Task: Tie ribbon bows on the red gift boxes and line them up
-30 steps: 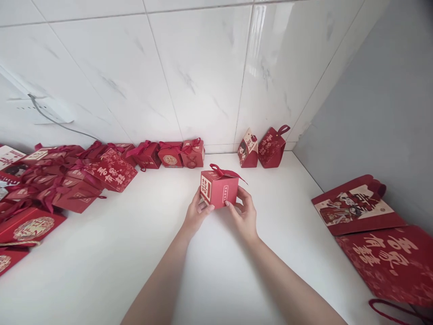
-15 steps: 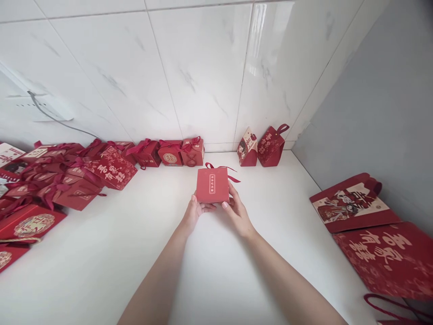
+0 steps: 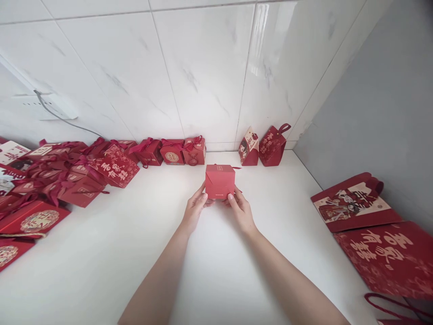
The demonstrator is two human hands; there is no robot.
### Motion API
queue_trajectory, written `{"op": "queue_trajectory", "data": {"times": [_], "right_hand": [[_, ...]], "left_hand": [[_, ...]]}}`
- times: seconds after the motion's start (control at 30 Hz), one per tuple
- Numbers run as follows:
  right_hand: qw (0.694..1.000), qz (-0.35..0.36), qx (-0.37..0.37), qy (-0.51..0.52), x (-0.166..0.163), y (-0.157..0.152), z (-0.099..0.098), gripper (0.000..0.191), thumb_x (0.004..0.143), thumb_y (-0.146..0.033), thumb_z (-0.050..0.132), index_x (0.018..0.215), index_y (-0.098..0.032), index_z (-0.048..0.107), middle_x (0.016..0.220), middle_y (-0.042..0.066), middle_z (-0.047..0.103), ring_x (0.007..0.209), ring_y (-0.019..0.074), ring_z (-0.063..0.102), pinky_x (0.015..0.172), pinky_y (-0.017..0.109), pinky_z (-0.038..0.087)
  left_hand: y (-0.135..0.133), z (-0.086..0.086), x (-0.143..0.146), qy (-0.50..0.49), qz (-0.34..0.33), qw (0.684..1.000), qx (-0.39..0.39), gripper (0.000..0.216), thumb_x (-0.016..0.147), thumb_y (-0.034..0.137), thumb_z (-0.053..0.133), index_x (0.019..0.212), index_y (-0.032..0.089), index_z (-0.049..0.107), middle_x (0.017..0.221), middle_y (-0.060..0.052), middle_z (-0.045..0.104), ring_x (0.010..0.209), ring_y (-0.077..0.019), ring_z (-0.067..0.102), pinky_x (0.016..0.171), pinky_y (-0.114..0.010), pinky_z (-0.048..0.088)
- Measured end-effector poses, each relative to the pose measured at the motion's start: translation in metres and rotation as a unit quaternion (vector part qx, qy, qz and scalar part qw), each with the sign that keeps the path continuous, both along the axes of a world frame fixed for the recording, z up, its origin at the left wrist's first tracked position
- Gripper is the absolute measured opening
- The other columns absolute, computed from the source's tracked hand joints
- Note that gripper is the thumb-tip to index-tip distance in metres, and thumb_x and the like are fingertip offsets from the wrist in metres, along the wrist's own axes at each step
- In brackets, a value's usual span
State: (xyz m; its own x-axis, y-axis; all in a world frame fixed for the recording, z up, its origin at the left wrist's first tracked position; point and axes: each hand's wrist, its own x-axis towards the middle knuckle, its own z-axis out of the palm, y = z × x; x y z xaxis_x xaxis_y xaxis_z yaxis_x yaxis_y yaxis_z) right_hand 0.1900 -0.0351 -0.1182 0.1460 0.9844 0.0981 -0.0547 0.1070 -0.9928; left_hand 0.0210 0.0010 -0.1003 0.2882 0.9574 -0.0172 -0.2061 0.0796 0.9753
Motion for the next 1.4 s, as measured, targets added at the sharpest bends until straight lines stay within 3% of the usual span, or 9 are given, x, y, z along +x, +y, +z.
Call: {"op": "queue_trajectory", "data": {"times": [0.63,0.73,0.83,0.97,1.17,1.4], "right_hand": [[1.000,0.014,-0.008,0.014,0.000,0.002,-0.001,0.057,0.090,-0.049,0.051,0.143,-0.030,0.039,0.103,0.004,0.068,0.084,0.0235,0.065,0.086,0.042,0.050],[0.999,0.020,0.002,0.026,0.001,0.002,-0.002,0.059,0.089,-0.043,0.054,0.143,-0.031,0.036,0.114,0.004,0.065,0.091,0.0232,0.064,0.086,0.041,0.049],[0.997,0.030,0.031,0.065,0.002,0.003,-0.003,0.063,0.085,-0.036,0.056,0.143,-0.034,0.033,0.132,0.004,0.053,0.114,0.0251,0.054,0.088,0.040,0.049],[0.990,0.016,0.047,0.128,0.003,0.004,-0.003,0.047,0.088,-0.044,0.049,0.134,-0.035,0.040,0.143,0.003,0.042,0.123,0.0256,0.048,0.089,0.043,0.050],[0.984,0.000,0.051,0.172,0.004,0.002,-0.004,0.038,0.094,-0.054,0.039,0.125,-0.032,0.043,0.137,0.006,0.044,0.114,0.0239,0.054,0.090,0.045,0.049],[0.990,-0.013,0.069,0.121,0.003,0.000,-0.004,0.028,0.090,-0.044,0.054,0.112,-0.029,0.045,0.118,0.003,0.051,0.106,0.0207,0.053,0.088,0.038,0.047]], "left_hand": [[0.003,-0.006,-0.003,0.003,-0.006,1.000,-0.014,0.065,0.086,0.042,0.058,0.145,0.027,0.036,0.105,-0.007,0.070,0.090,-0.0198,0.067,0.094,-0.043,0.047],[0.004,-0.009,-0.003,-0.003,-0.008,1.000,-0.010,0.063,0.086,0.040,0.058,0.144,0.028,0.037,0.121,-0.008,0.065,0.102,-0.0228,0.064,0.095,-0.043,0.047],[0.005,-0.012,-0.004,-0.021,-0.005,1.000,-0.003,0.059,0.083,0.034,0.063,0.139,0.029,0.045,0.136,-0.006,0.055,0.124,-0.0268,0.052,0.100,-0.042,0.044],[0.006,-0.011,-0.005,-0.059,-0.016,0.998,-0.009,0.051,0.081,0.029,0.065,0.131,0.027,0.055,0.138,-0.005,0.054,0.133,-0.0278,0.042,0.110,-0.043,0.035],[0.004,-0.006,-0.005,-0.080,-0.030,0.996,-0.016,0.039,0.087,0.040,0.055,0.122,0.024,0.063,0.142,-0.007,0.049,0.134,-0.0295,0.042,0.111,-0.047,0.032],[0.004,-0.008,-0.010,-0.107,-0.058,0.992,-0.026,0.044,0.088,0.053,0.048,0.120,0.025,0.055,0.129,-0.009,0.059,0.119,-0.0270,0.055,0.108,-0.050,0.034]]}}
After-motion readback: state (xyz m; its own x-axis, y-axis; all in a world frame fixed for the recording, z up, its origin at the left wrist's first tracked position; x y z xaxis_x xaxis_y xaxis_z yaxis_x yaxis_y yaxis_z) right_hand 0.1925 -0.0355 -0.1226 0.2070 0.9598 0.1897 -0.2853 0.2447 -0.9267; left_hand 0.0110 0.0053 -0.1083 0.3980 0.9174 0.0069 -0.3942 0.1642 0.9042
